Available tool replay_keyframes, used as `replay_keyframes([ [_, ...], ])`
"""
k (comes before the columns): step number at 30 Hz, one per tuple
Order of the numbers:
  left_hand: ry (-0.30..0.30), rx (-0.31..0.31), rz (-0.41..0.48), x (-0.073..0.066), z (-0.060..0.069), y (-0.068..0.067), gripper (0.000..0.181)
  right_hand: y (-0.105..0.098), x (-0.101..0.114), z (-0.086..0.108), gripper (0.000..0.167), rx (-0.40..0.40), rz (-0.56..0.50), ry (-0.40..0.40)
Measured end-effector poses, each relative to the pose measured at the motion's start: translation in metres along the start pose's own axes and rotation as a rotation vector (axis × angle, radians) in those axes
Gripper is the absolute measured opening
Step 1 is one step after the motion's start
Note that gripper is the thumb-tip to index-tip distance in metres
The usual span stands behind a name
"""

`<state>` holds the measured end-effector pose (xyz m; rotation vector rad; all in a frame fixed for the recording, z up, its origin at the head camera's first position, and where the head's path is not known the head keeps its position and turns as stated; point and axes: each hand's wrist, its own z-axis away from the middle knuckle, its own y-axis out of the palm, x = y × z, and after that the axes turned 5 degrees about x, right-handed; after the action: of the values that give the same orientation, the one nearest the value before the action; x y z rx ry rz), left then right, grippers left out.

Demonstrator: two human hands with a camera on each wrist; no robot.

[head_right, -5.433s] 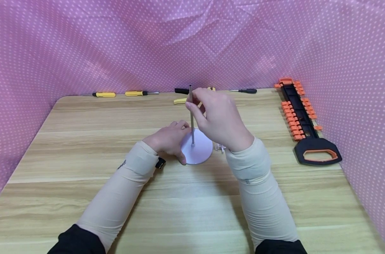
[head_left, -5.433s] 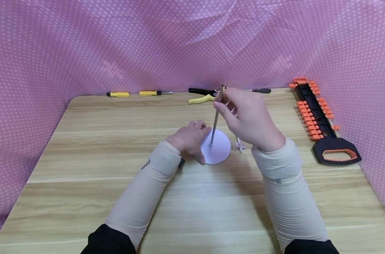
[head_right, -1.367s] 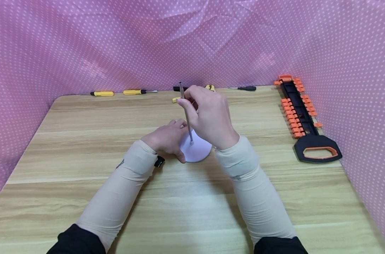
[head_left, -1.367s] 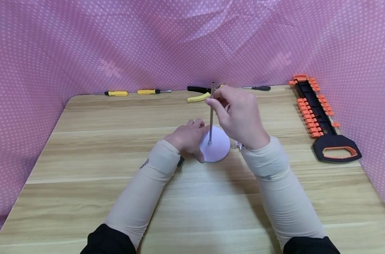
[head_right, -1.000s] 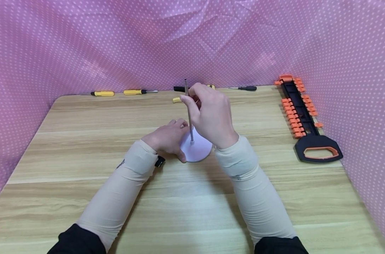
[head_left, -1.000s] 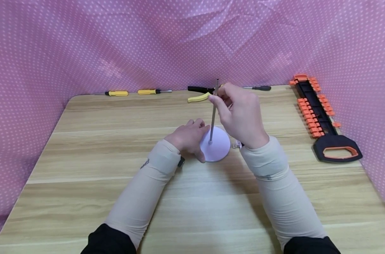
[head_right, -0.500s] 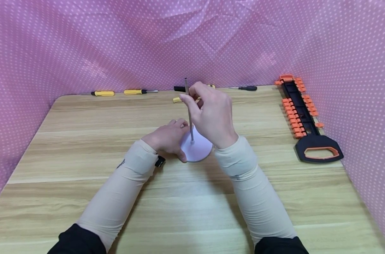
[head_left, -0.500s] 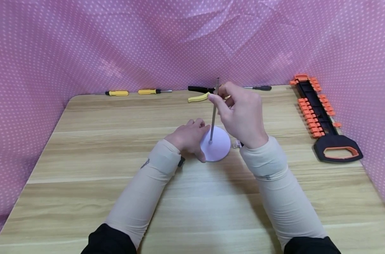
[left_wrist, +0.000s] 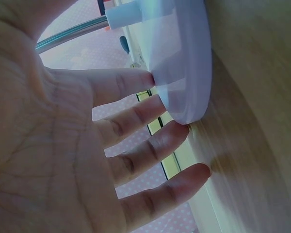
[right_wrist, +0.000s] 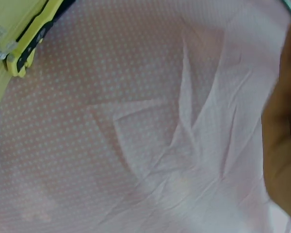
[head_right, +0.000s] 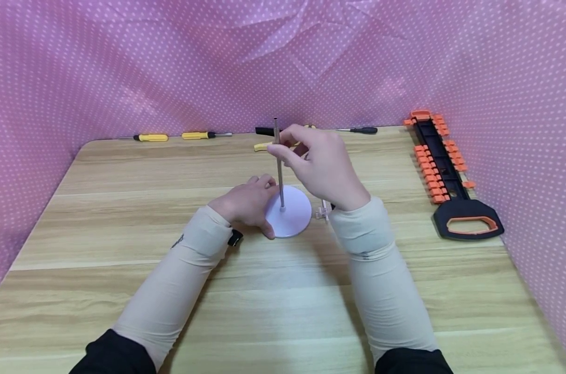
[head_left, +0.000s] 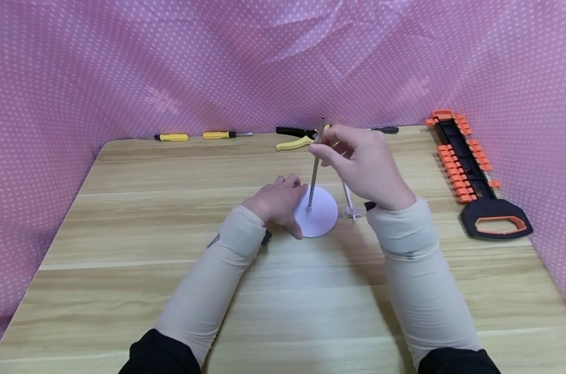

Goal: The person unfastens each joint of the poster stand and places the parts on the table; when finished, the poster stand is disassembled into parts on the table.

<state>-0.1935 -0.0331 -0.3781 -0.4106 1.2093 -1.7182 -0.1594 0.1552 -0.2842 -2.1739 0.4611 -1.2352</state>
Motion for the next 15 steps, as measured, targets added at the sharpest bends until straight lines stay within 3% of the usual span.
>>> replay_keyframes([
  [3, -0.002, 0.001, 0.002, 0.001, 0.000, 0.001, 0.122, -0.004, -0.006, -0.001, 0.017, 0.115, -0.065, 0.003],
  [5, -0.005, 0.002, 0.006, 0.002, -0.001, 0.001, 0.122, -0.003, -0.010, -0.002, 0.018, 0.127, -0.085, -0.018],
  [15, -0.003, 0.007, 0.016, 0.001, 0.001, 0.000, 0.123, 0.007, -0.015, -0.003, 0.010, -0.071, -0.089, -0.049],
])
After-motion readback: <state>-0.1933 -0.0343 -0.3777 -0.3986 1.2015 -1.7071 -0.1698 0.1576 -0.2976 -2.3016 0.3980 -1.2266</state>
